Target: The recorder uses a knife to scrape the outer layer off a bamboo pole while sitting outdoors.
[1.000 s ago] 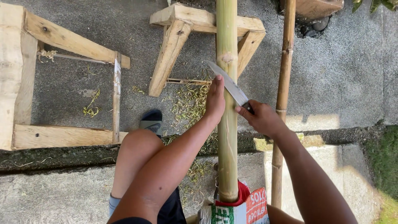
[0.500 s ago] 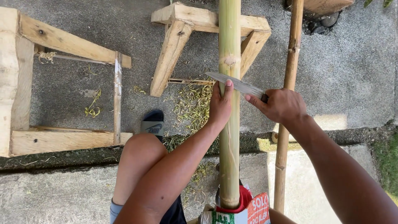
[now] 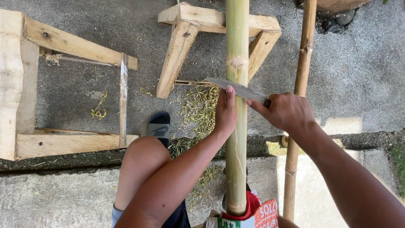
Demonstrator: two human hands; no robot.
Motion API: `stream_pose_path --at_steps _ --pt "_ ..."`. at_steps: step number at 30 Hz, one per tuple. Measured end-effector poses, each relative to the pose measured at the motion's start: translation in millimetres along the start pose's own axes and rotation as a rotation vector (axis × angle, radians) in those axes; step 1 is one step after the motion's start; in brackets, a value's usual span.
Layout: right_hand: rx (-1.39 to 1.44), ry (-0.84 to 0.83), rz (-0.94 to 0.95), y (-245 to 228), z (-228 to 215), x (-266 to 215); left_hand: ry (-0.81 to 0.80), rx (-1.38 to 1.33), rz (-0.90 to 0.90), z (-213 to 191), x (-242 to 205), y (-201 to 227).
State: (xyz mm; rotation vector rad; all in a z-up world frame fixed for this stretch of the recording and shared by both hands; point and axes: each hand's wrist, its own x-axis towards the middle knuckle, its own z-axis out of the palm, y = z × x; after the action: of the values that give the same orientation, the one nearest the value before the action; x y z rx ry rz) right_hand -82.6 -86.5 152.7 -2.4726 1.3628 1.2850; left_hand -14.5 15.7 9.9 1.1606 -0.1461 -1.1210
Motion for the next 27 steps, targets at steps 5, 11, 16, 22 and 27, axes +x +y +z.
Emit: stream_pose_path --at_steps 5,11,16,22,27 --pt "-0.013 0.011 0.033 -6 -11 -1 -0.047 -0.072 -0.043 -3 6 7" --pt "-0.024 -0.031 0.043 -1 -16 6 -0.068 -0.076 -0.077 -4 14 -4" --pt "-0.060 -0.023 -0.065 7 22 -32 -0.105 -0.117 -0.015 -16 -37 -22" --pt "0.014 -0.075 -0.029 0 72 -81 -0.058 -0.205 -0.229 -35 -60 -20" --pt "0.004 -0.133 0.012 -8 90 -108 -0.011 -0.221 -0.438 -38 -81 -31"
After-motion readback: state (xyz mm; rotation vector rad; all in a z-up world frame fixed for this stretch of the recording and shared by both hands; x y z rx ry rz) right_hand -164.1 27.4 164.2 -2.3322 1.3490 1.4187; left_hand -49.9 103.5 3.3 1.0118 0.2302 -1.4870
